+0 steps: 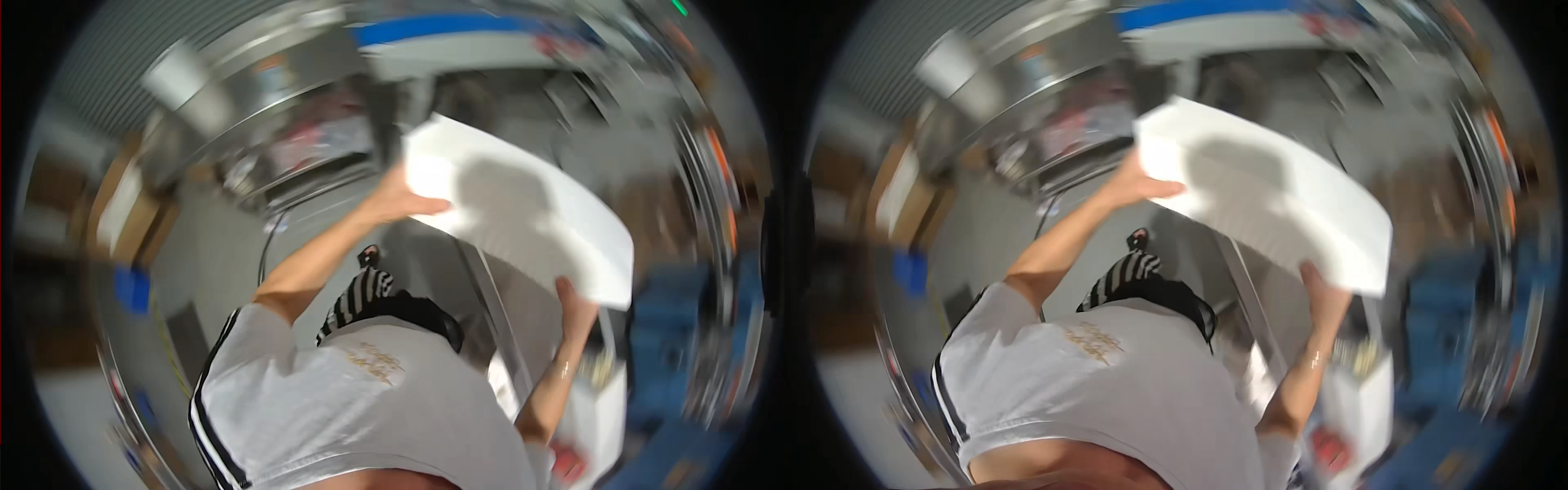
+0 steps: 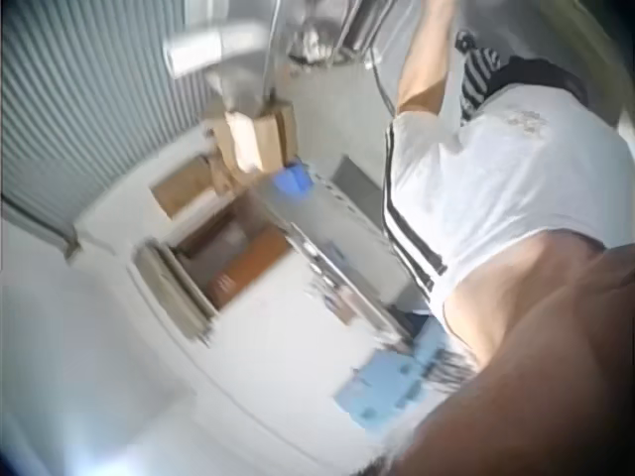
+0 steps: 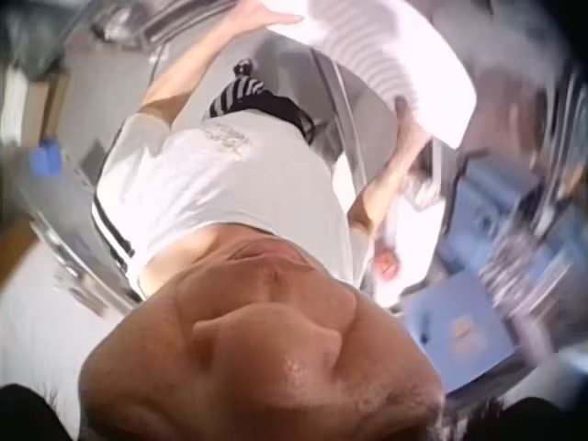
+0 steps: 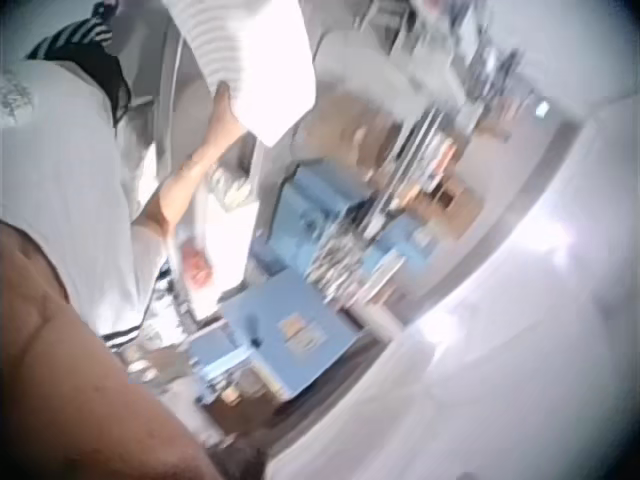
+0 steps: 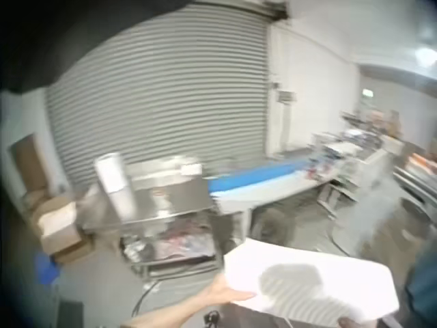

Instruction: Placing stacks of folded tissues onto a conveyor belt for packaging.

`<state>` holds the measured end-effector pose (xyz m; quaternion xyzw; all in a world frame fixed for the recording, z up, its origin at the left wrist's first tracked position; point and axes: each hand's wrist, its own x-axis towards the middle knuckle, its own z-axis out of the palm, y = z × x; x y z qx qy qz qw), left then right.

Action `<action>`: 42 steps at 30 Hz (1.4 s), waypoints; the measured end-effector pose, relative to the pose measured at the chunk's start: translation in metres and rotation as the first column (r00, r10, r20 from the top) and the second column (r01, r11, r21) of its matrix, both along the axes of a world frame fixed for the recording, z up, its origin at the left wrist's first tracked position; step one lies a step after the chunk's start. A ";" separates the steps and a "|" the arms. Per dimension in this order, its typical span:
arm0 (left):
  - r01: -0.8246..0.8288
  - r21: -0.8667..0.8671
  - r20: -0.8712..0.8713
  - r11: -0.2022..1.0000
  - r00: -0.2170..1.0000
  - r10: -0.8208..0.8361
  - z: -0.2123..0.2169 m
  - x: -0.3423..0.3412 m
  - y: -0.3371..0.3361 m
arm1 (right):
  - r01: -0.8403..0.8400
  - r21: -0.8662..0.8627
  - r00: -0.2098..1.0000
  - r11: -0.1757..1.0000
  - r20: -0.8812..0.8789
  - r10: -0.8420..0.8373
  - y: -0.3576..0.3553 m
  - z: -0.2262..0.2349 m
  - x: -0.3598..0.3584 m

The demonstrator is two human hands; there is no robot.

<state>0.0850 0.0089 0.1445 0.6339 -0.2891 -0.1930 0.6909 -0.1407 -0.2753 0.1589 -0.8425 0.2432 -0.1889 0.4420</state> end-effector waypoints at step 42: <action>-0.188 0.923 -0.207 0.336 0.494 0.844 0.038 0.257 0.275 | -0.990 0.059 -0.141 -0.132 -0.580 0.802 0.345 0.028 0.798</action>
